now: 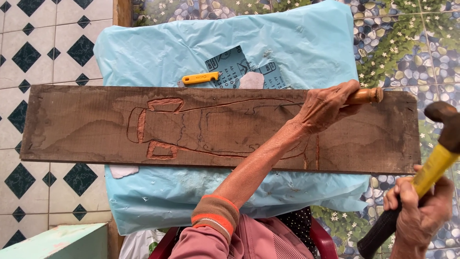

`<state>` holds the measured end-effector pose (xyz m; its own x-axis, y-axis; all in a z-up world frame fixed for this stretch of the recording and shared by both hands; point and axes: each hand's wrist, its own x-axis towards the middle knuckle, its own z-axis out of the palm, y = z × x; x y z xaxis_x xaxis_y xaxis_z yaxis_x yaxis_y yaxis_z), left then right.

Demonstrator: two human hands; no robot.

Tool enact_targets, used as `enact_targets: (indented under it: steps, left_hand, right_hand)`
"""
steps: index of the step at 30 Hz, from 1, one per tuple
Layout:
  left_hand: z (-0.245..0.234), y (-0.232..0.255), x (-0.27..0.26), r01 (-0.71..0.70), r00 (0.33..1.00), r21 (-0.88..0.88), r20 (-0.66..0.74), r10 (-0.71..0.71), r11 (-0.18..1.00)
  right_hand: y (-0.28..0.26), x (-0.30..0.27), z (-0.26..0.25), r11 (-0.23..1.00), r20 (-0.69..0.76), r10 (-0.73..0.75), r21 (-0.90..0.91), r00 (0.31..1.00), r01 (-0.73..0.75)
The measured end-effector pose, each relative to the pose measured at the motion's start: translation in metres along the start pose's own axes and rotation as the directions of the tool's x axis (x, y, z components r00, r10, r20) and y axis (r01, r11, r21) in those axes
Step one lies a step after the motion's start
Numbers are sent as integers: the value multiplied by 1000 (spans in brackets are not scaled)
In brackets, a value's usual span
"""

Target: Carving the outline of a shape into a wooden plank using a chisel and a hammer.

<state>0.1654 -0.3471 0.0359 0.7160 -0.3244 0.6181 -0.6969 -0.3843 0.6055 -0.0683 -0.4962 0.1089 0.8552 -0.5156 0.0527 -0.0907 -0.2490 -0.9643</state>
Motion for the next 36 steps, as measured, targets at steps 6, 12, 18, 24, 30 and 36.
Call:
enact_targets:
  steps: [6, 12, 18, 24, 30, 36]
  left_hand:
    - [5, -7, 3, -8, 1000, 7, 14, 8, 1000]
    - [3, -1, 4, -23, 999, 39, -38, 25, 999]
    - [-8, 1, 7, -45, 994, 36, -93, 49, 998]
    - [-11, -3, 4, -11, 1000, -6, -6, 11, 1000]
    - [-15, -3, 3, 19, 1000, -21, 26, -18, 1000]
    - [-9, -3, 0, -12, 1000, 5, 12, 12, 1000]
  right_hand:
    - [-19, 24, 17, 998, 2, 50, -33, 999, -50]
    - [-34, 35, 41, 999, 47, -35, -13, 998, 36]
    - [-40, 34, 42, 986, 133, -4, 166, 991, -19]
    - [-34, 31, 31, 943, 200, 32, 318, 979, -96]
    - [-26, 27, 31, 838, 269, 31, 518, 963, -172]
    - [-34, 27, 40, 954, 197, 39, 284, 980, -95]
